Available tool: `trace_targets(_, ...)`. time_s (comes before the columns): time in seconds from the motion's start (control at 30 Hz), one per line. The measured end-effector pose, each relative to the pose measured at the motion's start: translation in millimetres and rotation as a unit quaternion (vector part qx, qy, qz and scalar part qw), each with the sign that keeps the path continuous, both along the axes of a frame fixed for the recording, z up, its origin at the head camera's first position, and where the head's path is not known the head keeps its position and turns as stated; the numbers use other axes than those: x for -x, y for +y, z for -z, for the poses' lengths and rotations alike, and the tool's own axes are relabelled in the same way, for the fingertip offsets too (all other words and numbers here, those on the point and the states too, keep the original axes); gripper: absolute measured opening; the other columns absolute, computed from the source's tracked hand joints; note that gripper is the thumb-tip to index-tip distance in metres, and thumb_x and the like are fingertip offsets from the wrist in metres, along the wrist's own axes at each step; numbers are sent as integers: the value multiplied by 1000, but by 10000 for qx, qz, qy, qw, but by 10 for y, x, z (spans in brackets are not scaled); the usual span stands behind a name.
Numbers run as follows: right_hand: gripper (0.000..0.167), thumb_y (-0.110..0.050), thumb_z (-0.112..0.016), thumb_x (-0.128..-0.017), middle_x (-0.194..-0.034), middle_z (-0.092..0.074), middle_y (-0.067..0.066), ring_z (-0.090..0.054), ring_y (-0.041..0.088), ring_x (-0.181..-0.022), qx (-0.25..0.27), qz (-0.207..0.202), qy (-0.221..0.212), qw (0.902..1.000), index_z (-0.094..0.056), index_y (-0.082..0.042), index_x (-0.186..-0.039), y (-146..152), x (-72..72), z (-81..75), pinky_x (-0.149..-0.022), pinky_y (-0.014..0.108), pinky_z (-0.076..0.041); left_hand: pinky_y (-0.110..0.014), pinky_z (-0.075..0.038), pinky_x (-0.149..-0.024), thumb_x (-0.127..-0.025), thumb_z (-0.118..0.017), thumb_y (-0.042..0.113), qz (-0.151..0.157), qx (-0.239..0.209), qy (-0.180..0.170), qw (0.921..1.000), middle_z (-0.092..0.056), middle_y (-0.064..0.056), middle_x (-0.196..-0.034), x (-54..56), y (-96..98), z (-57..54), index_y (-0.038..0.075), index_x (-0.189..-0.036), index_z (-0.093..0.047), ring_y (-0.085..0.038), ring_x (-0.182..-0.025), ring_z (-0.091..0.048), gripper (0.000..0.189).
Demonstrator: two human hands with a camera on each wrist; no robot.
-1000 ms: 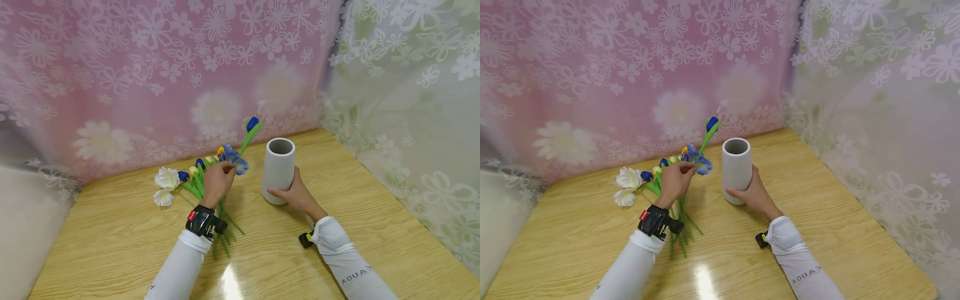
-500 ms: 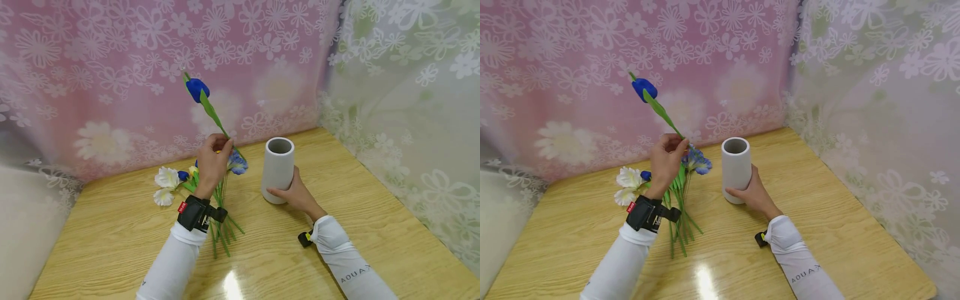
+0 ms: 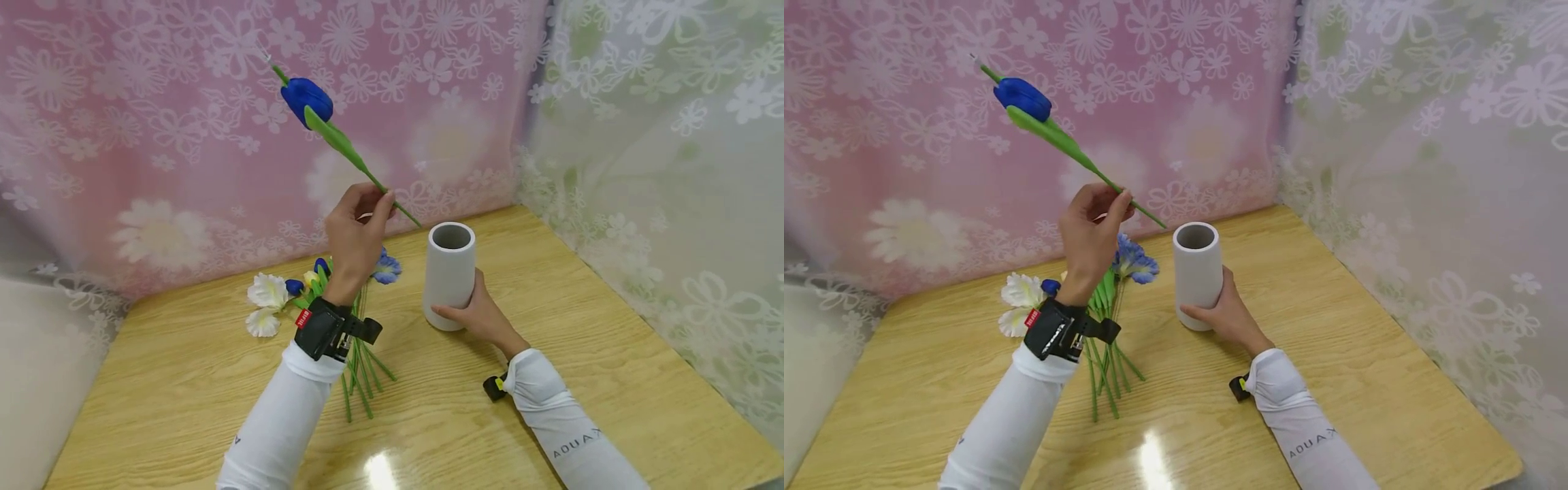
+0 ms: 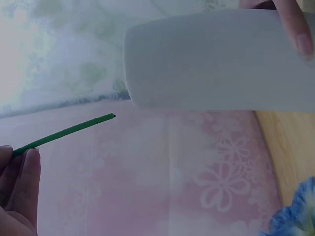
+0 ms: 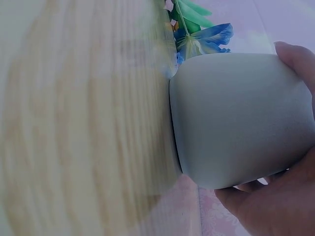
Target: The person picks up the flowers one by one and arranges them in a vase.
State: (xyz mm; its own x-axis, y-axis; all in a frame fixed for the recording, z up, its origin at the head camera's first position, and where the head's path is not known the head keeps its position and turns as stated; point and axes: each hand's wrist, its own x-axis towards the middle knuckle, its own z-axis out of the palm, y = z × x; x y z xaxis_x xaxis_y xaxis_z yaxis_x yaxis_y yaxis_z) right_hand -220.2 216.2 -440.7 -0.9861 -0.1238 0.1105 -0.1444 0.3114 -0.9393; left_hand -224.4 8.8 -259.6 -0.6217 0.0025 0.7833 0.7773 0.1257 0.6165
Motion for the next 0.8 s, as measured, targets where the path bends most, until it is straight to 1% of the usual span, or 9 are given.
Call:
trace_targets(0.1, 104, -32, -80, -79, -138, -33, 16, -41, 36, -123, 16, -9, -45, 10000, -3, -15, -148, -8, -1, 8, -100, 56, -35, -29, -55, -67, -90, -65, 3, 63, -43, 44, 10000, -67, -16, -87, 101, 52, 21, -6, -100, -64, -25, -76, -67, 13)
trace_targets(0.17, 105, -33, -80, -79, -138, -33, 17, -41, 36, -124, -9, -2, -62, 10000, -3, -15, -148, -9, -3, 9, -100, 56, -35, -29, -56, -67, -90, -67, 7, 193, -96, 69, 9997, -67, -14, -87, 161, 91, 49, -4, -99, -65, -21, -75, -67, 14)
trace_targets(0.23, 105, -33, -80, -79, -137, -33, 17, -41, 36, -123, -58, 28, -46, 10000, -3, -14, -148, -1, 1, 7, -100, 56, -35, -29, -56, -67, -90, -67, 8, 327, -150, -6, 9994, -68, -13, -87, 172, 147, 61, -3, -99, -65, -20, -74, -68, 14)
trace_targets(0.37, 104, -32, -80, -79, -137, -33, 17, -41, 35, -122, -95, 106, -2, 9999, -4, -13, -148, 24, 6, -19, -100, 54, -35, -30, -56, -68, -90, -67, 9, 646, -166, -417, 9969, -68, -14, -88, 165, 264, 111, -4, -99, -66, -23, -76, -68, 16)
trace_targets(0.47, 103, -30, -80, -80, -137, -33, 17, -41, 35, -123, -44, 109, -58, 9999, -4, -13, -147, 32, -7, -61, -101, 53, -34, -31, -56, -69, -89, -68, 8, 816, -163, -798, 9933, -68, -14, -88, 173, 338, 164, -6, -99, -67, -25, -77, -68, 17)
trace_targets(0.53, 102, -28, -78, -81, -138, -32, 19, -40, 37, -123, -20, 65, -97, 9999, -3, -11, -147, 22, -41, -126, -101, 54, -34, -30, -56, -70, -89, -68, 8, 865, -161, -1018, 9909, -68, -15, -87, 185, 373, 201, -6, -99, -67, -25, -76, -68, 17)
trace_targets(0.67, 99, -22, -76, -83, -137, -31, 24, -39, 40, -123, -41, 7, -155, 9999, -2, -5, -147, -16, -152, -304, -101, 56, -33, -28, -56, -69, -89, -69, 9, 773, 9, -1428, 9867, -70, -12, -84, 201, 416, 275, -4, -98, -69, -21, -74, -68, 16)
trace_targets(0.73, 98, -20, -75, -84, -137, -32, 24, -39, 40, -123, -61, 3, -189, 9998, -3, -3, -146, -33, -202, -381, -101, 55, -34, -26, -55, -68, -89, -69, 11, 615, 289, -1562, 9854, -70, -10, -84, 196, 425, 299, -2, -98, -70, -17, -73, -68, 16)
trace_targets(0.8, 97, -20, -75, -84, -137, -32, 23, -39, 39, -123, -31, 4, -270, 9996, -3, -5, -146, -41, -223, -406, -102, 54, -33, -25, -54, -67, -89, -69, 13, 405, 607, -1636, 9838, -70, -7, -84, 190, 426, 315, 0, -98, -71, -14, -73, -67, 16)
